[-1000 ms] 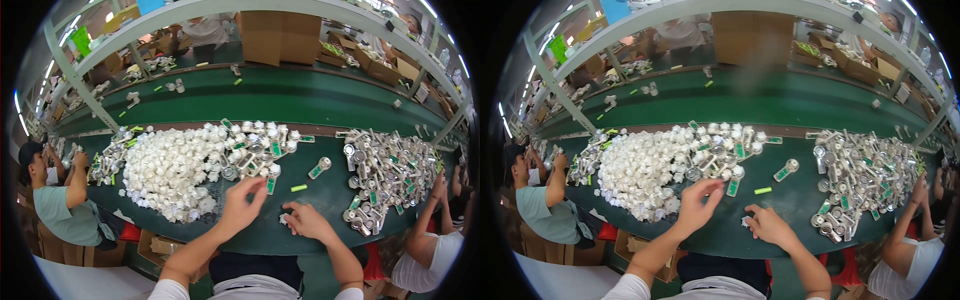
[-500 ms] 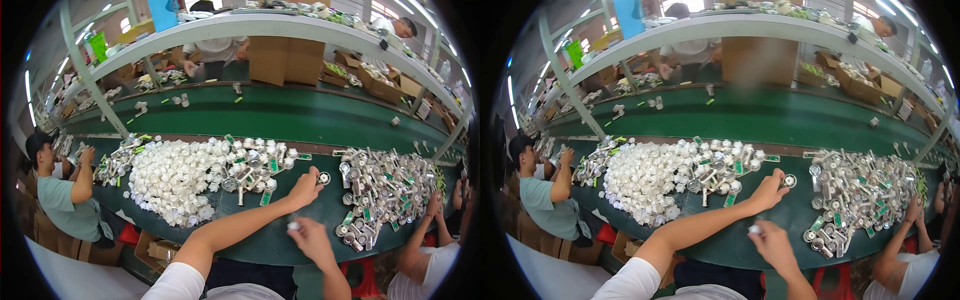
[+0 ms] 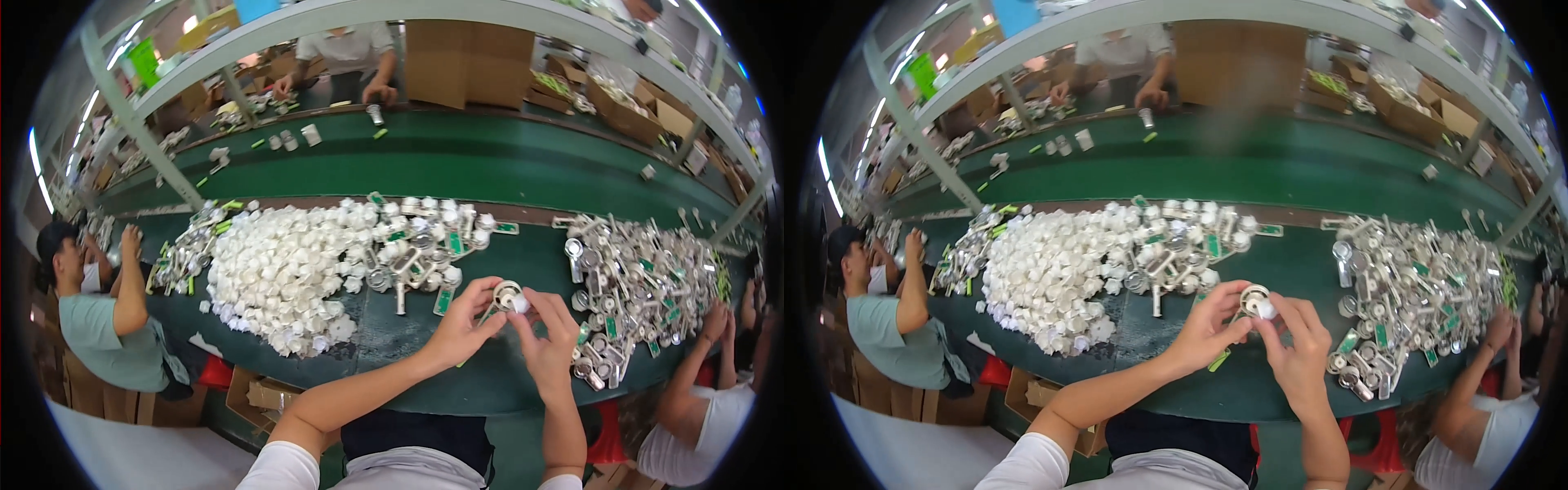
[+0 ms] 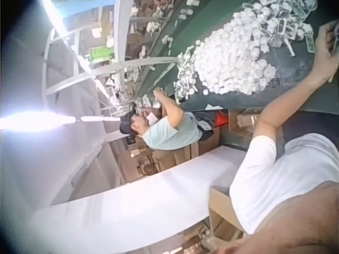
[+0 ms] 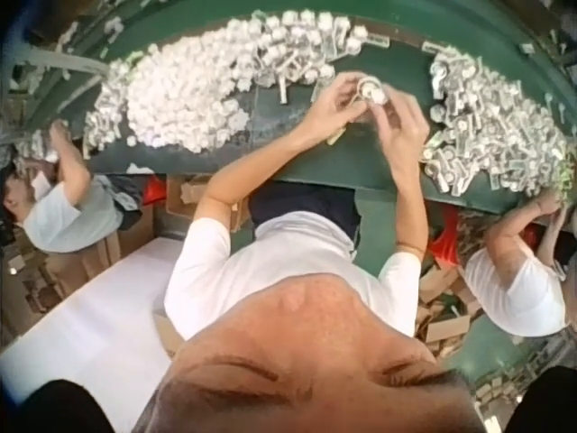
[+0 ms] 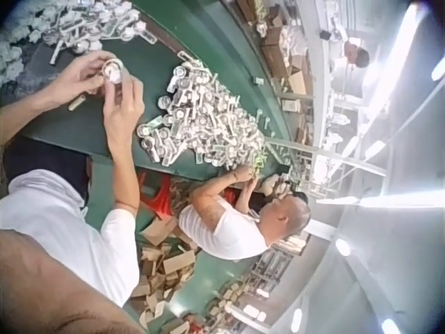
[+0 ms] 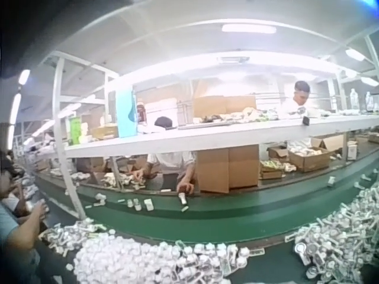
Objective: The person assembles small electronic components into white plastic housings by hand, working on a factory production line.
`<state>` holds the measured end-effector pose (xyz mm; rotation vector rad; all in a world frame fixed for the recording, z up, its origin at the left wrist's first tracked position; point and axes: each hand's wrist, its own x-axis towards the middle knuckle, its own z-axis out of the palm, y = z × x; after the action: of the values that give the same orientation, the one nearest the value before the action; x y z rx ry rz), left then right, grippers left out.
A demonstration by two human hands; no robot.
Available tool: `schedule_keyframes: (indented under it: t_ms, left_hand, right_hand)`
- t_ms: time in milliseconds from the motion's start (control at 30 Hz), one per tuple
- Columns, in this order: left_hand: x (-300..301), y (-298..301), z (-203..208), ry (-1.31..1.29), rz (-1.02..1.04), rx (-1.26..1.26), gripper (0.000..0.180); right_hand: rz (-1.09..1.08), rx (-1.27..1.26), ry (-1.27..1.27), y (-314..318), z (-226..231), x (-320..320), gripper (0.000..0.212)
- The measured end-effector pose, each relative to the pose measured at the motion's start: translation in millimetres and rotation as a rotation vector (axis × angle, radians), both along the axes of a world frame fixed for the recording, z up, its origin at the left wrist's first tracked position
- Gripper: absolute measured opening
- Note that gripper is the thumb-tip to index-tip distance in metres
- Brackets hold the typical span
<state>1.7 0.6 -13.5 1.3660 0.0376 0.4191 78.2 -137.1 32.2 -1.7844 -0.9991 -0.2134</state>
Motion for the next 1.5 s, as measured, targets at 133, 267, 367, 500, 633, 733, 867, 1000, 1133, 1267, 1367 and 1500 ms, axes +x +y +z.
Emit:
schedule_keyframes:
  t_ms: [133, 267, 367, 500, 633, 733, 867, 1000, 1133, 1267, 1367, 1500]
  left_hand:
    - [0.3, -8.9, -10.7, -0.019, 0.007, -0.181, 0.037]
    - [-2.3, -11.6, -10.5, -0.042, 0.047, -0.089, 0.036]
    - [-4.7, -10.4, -18.0, -0.069, 0.123, -0.082, 0.040]
    - [-5.6, -4.3, -21.1, -0.092, 0.136, -0.199, 0.041]
    - [-7.2, -5.4, -11.6, 0.029, -0.018, -0.464, 0.046]
    - [-9.5, -7.6, -11.4, -0.002, 0.076, -0.274, 0.046]
    - [-15.7, -8.0, -7.5, -0.036, 0.240, 0.012, 0.043]
    - [-17.9, -4.4, -8.9, -0.072, 0.096, -0.206, 0.039]
    - [-11.6, -9.0, -14.6, -0.085, 0.136, -0.336, 0.023]
    - [-31.2, 7.1, 8.5, 0.084, 0.052, -0.532, 0.016]
    - [-34.1, 4.1, 13.0, -0.022, 0.082, -0.561, 0.020]
    - [-26.8, -6.6, 16.5, -0.092, 0.039, -0.434, 0.031]
  right_hand:
    - [-0.058, -0.033, -0.118, -5.1, 0.1, -7.1, 0.033]
    - [-0.026, -0.021, -0.149, -6.1, -10.4, -13.7, 0.033]
    - [0.014, -0.066, -0.232, 1.3, -13.7, -14.7, 0.033]
    - [-0.021, -0.122, -0.207, 5.9, -22.9, -12.0, 0.034]
    - [-0.034, -0.038, 0.053, 3.4, -41.8, -1.5, 0.032]
    - [-0.013, 0.007, 0.117, 7.2, -44.2, -3.1, 0.031]
    - [-0.002, -0.083, -0.276, 11.6, -34.5, -11.7, 0.032]
    - [0.042, 0.015, 0.045, 9.8, -30.9, -13.0, 0.033]
    - [0.061, 0.060, 0.093, 9.8, -31.2, -11.3, 0.030]
    - [0.078, 0.264, 0.304, 19.8, -39.1, -21.6, 0.035]
    - [0.085, 0.285, 0.333, 25.1, -26.1, -29.0, 0.035]
    - [-0.013, 0.099, -0.187, 12.4, -14.6, -20.7, 0.037]
